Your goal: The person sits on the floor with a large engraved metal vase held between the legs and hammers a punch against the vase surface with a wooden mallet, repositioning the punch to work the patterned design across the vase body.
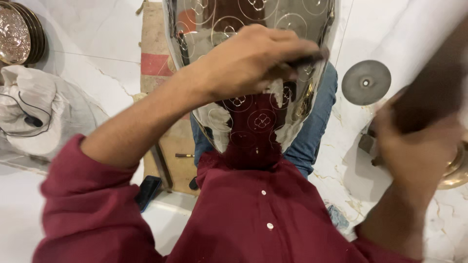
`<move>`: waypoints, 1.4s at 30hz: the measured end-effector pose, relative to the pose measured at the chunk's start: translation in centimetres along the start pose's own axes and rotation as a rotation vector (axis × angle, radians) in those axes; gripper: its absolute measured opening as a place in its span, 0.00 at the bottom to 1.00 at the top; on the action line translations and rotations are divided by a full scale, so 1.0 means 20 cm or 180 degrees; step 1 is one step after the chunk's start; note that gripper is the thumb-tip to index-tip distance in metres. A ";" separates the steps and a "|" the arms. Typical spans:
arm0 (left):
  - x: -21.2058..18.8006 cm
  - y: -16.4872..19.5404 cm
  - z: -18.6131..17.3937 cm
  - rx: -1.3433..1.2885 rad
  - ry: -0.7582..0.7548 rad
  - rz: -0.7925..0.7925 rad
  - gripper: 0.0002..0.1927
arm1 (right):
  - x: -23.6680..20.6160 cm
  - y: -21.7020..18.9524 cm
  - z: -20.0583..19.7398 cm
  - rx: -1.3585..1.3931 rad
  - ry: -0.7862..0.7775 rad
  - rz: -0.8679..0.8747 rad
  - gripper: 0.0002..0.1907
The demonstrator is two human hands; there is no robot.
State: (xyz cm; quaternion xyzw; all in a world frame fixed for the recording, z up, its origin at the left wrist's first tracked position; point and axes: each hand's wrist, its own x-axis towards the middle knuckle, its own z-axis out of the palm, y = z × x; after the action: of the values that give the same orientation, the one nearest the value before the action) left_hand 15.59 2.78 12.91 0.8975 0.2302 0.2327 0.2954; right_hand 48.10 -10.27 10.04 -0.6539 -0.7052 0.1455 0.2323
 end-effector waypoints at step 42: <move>0.10 -0.04 -0.28 -0.0027 -0.0446 0.0279 0.25 | 0.03 -0.29 0.05 0.0939 0.0378 0.0001 0.23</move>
State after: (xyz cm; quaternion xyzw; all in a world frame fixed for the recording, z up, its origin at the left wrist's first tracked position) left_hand 13.81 6.89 17.03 0.9195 0.1685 0.1831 0.3042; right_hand 42.62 -10.22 12.13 -0.6203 -0.6611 0.2086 0.3670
